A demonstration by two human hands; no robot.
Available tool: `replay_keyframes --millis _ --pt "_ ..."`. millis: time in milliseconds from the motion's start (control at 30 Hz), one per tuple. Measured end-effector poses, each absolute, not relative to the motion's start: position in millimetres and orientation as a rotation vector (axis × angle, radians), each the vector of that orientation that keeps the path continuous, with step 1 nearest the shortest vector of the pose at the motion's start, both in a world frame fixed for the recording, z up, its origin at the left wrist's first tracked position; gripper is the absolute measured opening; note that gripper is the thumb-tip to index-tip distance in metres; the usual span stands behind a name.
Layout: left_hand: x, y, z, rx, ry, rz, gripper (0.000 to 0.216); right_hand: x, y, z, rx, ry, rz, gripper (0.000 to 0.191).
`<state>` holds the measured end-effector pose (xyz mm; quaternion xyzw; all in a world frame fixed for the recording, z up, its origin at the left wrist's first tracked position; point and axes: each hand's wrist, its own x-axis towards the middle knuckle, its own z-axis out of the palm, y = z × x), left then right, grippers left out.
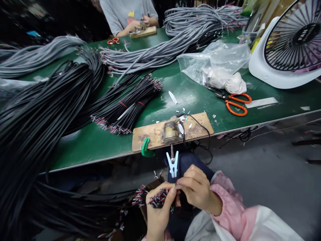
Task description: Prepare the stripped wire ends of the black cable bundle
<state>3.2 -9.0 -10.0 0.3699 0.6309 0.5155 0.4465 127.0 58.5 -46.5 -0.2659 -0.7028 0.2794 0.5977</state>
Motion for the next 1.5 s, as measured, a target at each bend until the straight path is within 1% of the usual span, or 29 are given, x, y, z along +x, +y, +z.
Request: replay_keyframes --millis 133,200,267,300,467,567,633,700,833,933,1067,1133,1200,1333,1500 --pt "3.4 -8.2 -5.4 0.83 1.532 1.291 0.024 127.9 61.1 -44.4 -0.648 -1.443 1.162 0.022" --pt "4.9 -9.0 -4.9 0.833 1.516 1.308 0.025 127.1 59.4 -44.7 -0.696 -1.362 1.299 0.027" --pt "6.3 -9.6 -5.2 0.854 1.495 1.322 0.026 126.0 56.5 -45.7 -0.724 -1.315 1.331 0.029" --pt "6.8 -9.8 -5.4 0.864 1.488 1.33 0.027 125.5 54.8 -46.1 -0.725 -1.309 1.317 0.027" --pt "7.8 -8.1 -4.2 0.895 1.506 1.352 0.025 127.4 50.2 -43.8 -0.657 -1.414 1.054 0.008" --pt "5.5 -6.5 -3.3 0.947 1.518 1.332 0.025 131.5 52.3 -39.4 -0.627 -1.526 0.936 0.009" --pt "2.5 -5.9 -3.1 0.987 1.519 1.296 0.027 134.3 55.5 -36.0 -0.601 -1.585 0.945 0.008" --pt "-1.1 -6.0 -3.3 1.006 1.507 1.252 0.028 136.8 59.6 -32.7 -0.58 -1.613 1.03 0.011" --pt "-7.2 -7.0 -5.2 0.986 1.441 1.184 0.029 139.0 67.1 -28.9 -0.513 -1.627 1.176 0.025" --pt "-8.9 -6.9 -4.9 0.991 1.402 1.207 0.027 137.3 68.9 -30.8 -0.469 -1.589 1.265 0.03" --pt "-8.5 -4.3 -0.6 1.148 1.474 1.246 0.021 132.4 69.9 -38.3 -0.466 -1.374 1.651 0.04" --pt "-9.0 -3.1 0.0 1.225 1.506 1.264 0.017 130.6 71.5 -41.8 -0.45 -1.276 1.833 0.042" --pt "-10.0 -2.6 -1.4 1.274 1.525 1.289 0.015 130.2 73.2 -43.9 -0.44 -1.235 1.908 0.041" --pt "-10.1 -3.8 -7.5 1.307 1.55 1.294 0.014 133.1 73.3 -44.6 -0.535 -1.205 1.81 0.036" --pt "-6.1 -7.0 -15.0 1.285 1.566 1.285 0.015 138.3 67.4 -43.7 -0.641 -1.364 1.48 0.031"
